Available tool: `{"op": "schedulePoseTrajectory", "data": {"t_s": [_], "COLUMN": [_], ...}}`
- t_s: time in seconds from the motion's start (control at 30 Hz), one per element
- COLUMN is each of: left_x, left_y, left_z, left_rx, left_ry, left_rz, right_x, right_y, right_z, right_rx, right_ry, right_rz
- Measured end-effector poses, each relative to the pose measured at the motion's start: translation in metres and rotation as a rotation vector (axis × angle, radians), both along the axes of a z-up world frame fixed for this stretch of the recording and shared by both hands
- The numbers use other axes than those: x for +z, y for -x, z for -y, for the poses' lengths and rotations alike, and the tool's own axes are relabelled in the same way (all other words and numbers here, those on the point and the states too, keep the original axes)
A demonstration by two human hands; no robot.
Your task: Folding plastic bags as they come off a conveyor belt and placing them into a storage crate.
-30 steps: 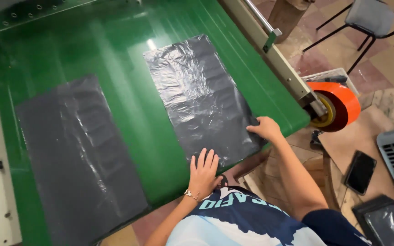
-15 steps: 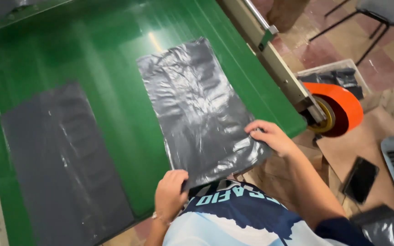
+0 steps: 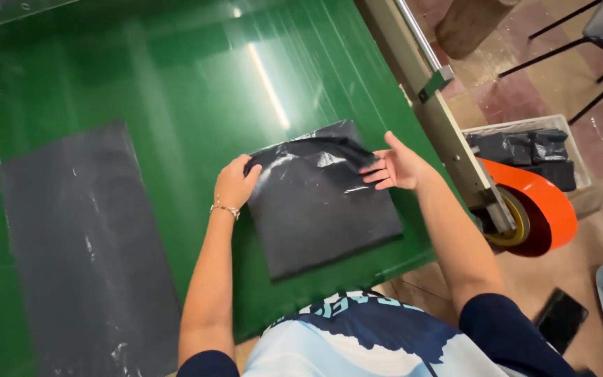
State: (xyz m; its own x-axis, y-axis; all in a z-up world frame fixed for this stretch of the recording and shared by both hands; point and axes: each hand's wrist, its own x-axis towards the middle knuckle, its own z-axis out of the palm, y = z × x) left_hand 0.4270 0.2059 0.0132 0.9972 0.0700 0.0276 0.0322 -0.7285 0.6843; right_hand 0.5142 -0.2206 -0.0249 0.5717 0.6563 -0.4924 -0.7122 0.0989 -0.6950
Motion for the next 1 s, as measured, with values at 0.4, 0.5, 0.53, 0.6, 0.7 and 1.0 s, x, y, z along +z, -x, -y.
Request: {"op": "schedulePoseTrajectory", "data": {"t_s": [0.4,0.5,0.53,0.6,0.7,1.0], "left_x": [-0.022,-0.004,-0.001,0.005,0.007,-0.044], "left_y": [0.0,0.028,0.04,0.06,0.069,0.1], "left_z": [0.015,0.041,0.05,0.073,0.077,0.041], "left_rx": [0.223,0.209,0.208,0.079,0.127,0.469], "left_ry": [-0.437,-0.193,-0.197,0.612,1.17,2.0], "left_rz": [0.223,0.418,0.416,-0.06,-0.515,-0.517], "right_x": [-0.033,-0.019,-0.018,-0.013,0.03,0.054], "right_y": [-0.099,-0.1,-0.1,-0.102,-0.053,0.145], "right_z": [-0.086,-0.101,-0.105,-0.107,-0.111,-0.038], "right_rx": [0.353,0.505,0.503,0.546,0.258,-0.265], "right_ry": [1.356,1.369,1.365,1.414,1.261,0.828], "right_rz": [1.232,0.964,0.962,1.099,1.298,1.6]}}
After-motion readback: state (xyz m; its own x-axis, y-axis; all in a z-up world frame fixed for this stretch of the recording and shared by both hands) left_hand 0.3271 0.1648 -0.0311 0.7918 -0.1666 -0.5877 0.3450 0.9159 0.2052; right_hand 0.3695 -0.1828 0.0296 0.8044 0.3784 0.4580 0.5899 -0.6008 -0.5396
